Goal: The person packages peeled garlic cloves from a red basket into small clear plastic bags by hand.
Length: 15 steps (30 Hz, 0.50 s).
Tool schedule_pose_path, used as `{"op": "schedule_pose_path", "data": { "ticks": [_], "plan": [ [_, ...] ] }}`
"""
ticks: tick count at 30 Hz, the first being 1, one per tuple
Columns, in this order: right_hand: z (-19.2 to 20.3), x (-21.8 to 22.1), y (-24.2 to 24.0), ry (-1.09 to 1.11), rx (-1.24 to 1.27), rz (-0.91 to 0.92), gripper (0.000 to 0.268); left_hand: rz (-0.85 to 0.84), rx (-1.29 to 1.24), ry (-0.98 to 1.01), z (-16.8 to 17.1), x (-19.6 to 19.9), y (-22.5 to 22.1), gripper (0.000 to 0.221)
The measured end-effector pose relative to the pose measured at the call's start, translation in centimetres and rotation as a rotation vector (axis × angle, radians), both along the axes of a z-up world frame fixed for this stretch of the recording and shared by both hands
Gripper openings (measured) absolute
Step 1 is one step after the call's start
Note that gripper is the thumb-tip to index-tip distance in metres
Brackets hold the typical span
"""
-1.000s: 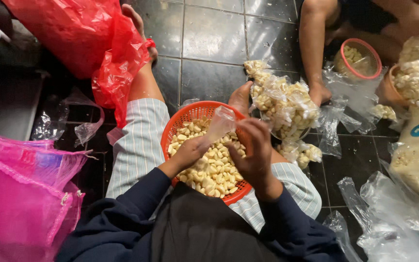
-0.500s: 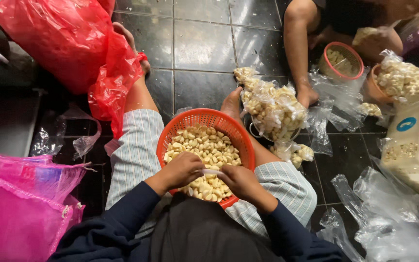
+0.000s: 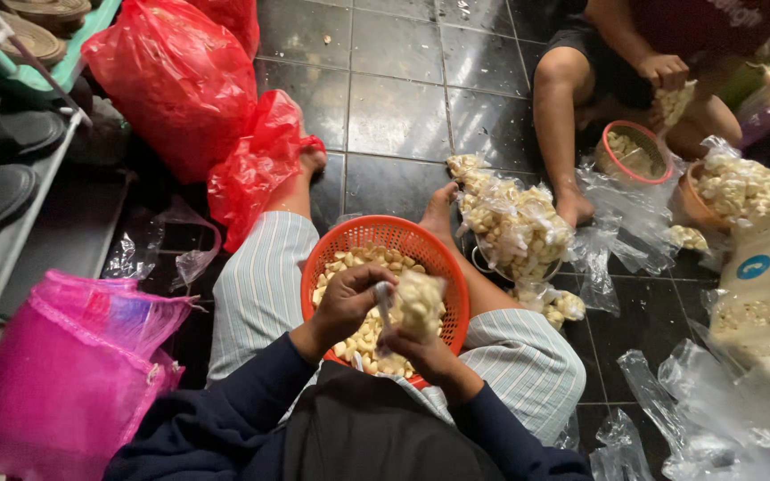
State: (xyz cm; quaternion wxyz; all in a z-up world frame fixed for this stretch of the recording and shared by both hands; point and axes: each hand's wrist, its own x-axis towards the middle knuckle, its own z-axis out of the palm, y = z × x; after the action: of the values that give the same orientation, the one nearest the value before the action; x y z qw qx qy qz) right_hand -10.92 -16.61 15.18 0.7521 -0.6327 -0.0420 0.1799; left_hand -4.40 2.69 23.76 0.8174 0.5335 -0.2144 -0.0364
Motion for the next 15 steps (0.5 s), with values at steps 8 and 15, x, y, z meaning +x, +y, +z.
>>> {"op": "schedule_pose_path", "data": {
  "ticks": [8,15],
  "plan": [
    [5.2,4.5,-3.0,-0.854,-0.536,-0.026,0.013,-0.025,0.558,-0.072,-1.5,-1.2,2.3,0.016],
    [6.0,7.7,0.0,-1.207,-1.139,-0.163,0.035,0.104,0.671,0.309,-6.7,0.2,1.7,0.020]
  ]
}}
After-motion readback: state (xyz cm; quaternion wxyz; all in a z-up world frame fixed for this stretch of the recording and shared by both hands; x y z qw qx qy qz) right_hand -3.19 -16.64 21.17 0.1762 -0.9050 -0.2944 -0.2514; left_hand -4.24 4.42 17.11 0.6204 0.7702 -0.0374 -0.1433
